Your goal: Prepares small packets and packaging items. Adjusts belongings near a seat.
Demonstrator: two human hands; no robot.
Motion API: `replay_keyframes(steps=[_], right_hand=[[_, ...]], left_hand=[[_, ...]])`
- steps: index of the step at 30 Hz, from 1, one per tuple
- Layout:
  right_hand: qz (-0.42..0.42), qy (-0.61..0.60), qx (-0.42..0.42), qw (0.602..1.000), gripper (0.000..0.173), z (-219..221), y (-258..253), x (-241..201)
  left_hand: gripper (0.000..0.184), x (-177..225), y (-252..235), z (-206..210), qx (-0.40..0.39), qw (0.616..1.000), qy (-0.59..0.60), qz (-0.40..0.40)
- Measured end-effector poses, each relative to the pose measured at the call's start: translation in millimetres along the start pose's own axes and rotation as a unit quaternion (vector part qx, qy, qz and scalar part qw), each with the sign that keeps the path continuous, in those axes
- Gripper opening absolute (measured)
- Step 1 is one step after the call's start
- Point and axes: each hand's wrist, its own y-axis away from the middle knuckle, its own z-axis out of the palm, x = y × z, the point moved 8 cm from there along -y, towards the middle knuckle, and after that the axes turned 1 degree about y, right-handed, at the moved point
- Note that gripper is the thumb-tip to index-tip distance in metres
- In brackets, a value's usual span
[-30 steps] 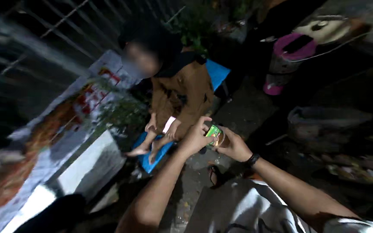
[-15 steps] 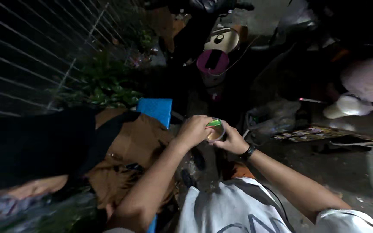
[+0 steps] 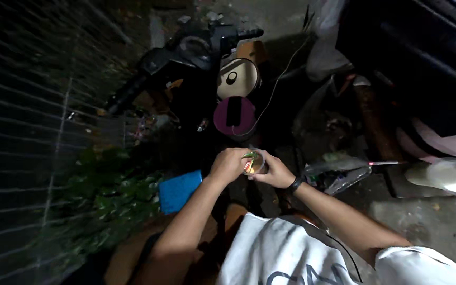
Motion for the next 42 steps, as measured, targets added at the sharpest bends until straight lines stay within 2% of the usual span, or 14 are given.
replay_keyframes(steps=[4,9,12,16,21,23,26,27,29,32,34,37,40,42], right_hand=[[0.023,-0.032,0.063,0.997,0.085,-10,-38,10],[0.109,-0.102,0.169,0.974,0.084,-12,-60,29],[0.17,-0.13,0.23,0.949,0.083,-6,-47,36],[0.319,-0.125,0.256,0.904,0.072,8,-6,57],[0.469,-0.081,0.239,0.846,0.085,34,79,99],[0.494,-0.076,0.211,0.84,0.084,40,103,105],[0.5,-0.054,0.181,0.845,0.07,33,119,109],[0.497,-0.045,0.176,0.849,0.064,30,123,114],[0.491,-0.039,0.155,0.856,0.063,31,132,123],[0.472,-0.104,0.153,0.862,0.056,33,135,138],[0.441,-0.152,0.175,0.867,0.049,35,126,150],[0.361,-0.104,0.171,0.911,0.073,31,89,163],[0.286,0.01,0.115,0.951,0.087,31,34,172],[0.276,0.088,0.001,0.957,0.093,40,-2,179]], left_hand=[[0.039,-18,-55,-20,0.003,0.998,-0.037,0.048],[0.035,-21,-111,-20,-0.08,0.977,-0.048,0.194],[0.044,-21,-129,-13,-0.125,0.969,0.013,0.211],[0.027,17,-147,4,-0.194,0.933,0.125,0.276],[0.028,123,-138,103,-0.176,0.891,0.093,0.407],[0.036,156,-128,167,-0.224,0.896,0.077,0.375],[0.038,174,-109,232,-0.365,0.911,0.068,0.181],[0.038,177,-103,254,-0.416,0.893,0.038,0.165],[0.04,179,-98,296,-0.397,0.856,0.0,0.331],[0.051,154,-100,270,-0.382,0.831,0.097,0.393],[0.057,107,-114,214,-0.353,0.865,0.163,0.318],[0.099,5,-111,181,-0.344,0.91,0.143,0.181],[0.095,-58,-102,191,-0.325,0.927,0.17,0.077],[0.095,-92,-111,196,-0.254,0.944,0.203,0.047]])
